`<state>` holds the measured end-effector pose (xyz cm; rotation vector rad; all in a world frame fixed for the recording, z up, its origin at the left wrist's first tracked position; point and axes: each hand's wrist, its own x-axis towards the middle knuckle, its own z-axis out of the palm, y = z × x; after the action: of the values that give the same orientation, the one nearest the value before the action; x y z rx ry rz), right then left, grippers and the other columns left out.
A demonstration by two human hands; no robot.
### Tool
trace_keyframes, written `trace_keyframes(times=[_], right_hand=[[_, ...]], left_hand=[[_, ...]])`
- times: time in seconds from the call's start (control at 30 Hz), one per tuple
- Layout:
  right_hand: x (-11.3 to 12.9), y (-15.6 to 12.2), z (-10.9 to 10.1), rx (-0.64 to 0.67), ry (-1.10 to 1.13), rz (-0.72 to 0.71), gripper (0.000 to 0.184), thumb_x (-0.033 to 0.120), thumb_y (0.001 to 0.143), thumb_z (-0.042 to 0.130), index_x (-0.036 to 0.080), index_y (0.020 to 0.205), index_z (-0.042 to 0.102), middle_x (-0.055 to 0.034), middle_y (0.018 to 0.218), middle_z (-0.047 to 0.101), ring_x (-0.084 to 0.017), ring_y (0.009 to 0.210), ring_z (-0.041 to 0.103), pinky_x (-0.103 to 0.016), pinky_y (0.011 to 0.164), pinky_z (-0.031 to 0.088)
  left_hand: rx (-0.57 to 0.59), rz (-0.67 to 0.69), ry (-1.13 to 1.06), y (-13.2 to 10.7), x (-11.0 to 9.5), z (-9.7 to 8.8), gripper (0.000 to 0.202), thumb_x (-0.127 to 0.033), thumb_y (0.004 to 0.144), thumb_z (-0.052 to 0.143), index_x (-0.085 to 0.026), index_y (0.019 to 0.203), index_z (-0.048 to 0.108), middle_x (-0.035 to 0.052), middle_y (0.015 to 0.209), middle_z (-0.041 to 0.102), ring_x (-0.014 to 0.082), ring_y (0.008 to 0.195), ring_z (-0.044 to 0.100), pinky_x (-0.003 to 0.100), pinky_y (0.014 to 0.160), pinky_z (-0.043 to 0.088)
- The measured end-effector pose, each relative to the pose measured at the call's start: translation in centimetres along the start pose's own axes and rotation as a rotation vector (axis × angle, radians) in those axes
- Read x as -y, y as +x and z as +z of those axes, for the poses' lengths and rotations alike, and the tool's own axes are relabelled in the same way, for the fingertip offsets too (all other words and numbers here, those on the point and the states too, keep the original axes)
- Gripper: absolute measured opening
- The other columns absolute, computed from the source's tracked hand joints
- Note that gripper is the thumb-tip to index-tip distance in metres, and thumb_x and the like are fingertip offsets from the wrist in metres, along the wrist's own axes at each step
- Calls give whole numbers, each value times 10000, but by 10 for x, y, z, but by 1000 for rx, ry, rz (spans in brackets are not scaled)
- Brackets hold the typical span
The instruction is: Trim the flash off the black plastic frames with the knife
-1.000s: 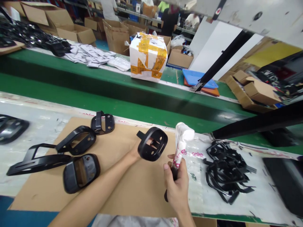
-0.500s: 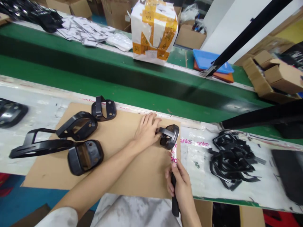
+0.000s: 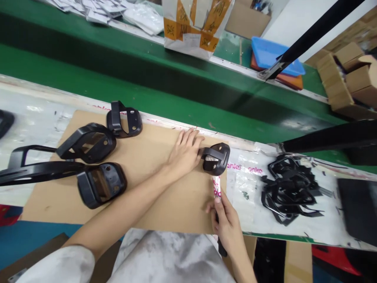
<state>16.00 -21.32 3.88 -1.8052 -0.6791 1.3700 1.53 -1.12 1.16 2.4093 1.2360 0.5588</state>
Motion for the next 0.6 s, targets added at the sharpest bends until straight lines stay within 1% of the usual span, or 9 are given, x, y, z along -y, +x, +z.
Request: trace_keyframes(times=[0.17,0.23,0.3,0.37,0.43,0.47,0.5,0.53,0.6], right_hand=[[1,3,-3,-49,-34,-8,571,752,958,611,210,1127,670,29,703,582,-79,446,336,-204,365,297],[3,1,-2,-61,0,23,567,758,922,660,213,1077,659,38,689,565,-70,438,330,-193,357,280],[4,-4,1,-121,67,58,541,746,897,705,218,986,632,52,665,528,-58,427,309,-173,345,243],[4,-9,6,-225,150,3,492,704,927,701,224,915,594,63,649,498,-51,409,304,-159,333,222],[4,-11,13,-313,223,-114,443,676,980,643,236,986,600,72,651,487,-55,398,317,-155,330,239],[3,-10,15,-309,236,-139,444,683,987,626,243,1046,604,79,644,482,-60,395,322,-154,329,253],[3,-8,16,-270,227,-118,472,703,977,625,247,1100,605,89,625,468,-64,392,320,-153,329,260],[3,-7,16,-208,200,-57,514,727,955,637,248,1141,606,98,608,453,-66,394,309,-152,328,261],[5,-4,14,-77,134,104,567,749,905,686,239,1145,621,108,587,433,-60,395,270,-147,320,234]], left_hand=[[-6,-1,-20,0,1,2,507,-123,920,616,-104,1421,542,219,1592,451,364,1573,303,590,1328,182],[-17,2,-9,0,1,3,505,-128,920,622,-106,1418,546,209,1579,465,365,1567,316,580,1327,188],[-22,5,0,0,1,3,503,-129,922,623,-106,1419,551,207,1573,474,366,1564,322,579,1323,196],[-12,3,5,0,1,3,510,-129,918,630,-95,1422,555,217,1575,473,373,1562,325,586,1320,196],[-2,-5,4,1,1,3,517,-128,910,639,-85,1419,561,225,1582,467,380,1559,327,588,1319,198],[-2,-8,2,1,1,3,516,-127,909,638,-85,1417,563,224,1583,467,379,1557,330,586,1319,201],[-6,-7,0,1,1,2,509,-126,910,634,-88,1413,566,222,1582,470,377,1555,333,583,1319,204],[-11,-6,-1,1,0,2,502,-125,913,628,-93,1410,568,218,1580,474,373,1553,336,581,1319,208],[-17,-2,-1,1,0,1,489,-124,920,617,-100,1406,571,214,1573,485,368,1549,346,580,1318,211]])
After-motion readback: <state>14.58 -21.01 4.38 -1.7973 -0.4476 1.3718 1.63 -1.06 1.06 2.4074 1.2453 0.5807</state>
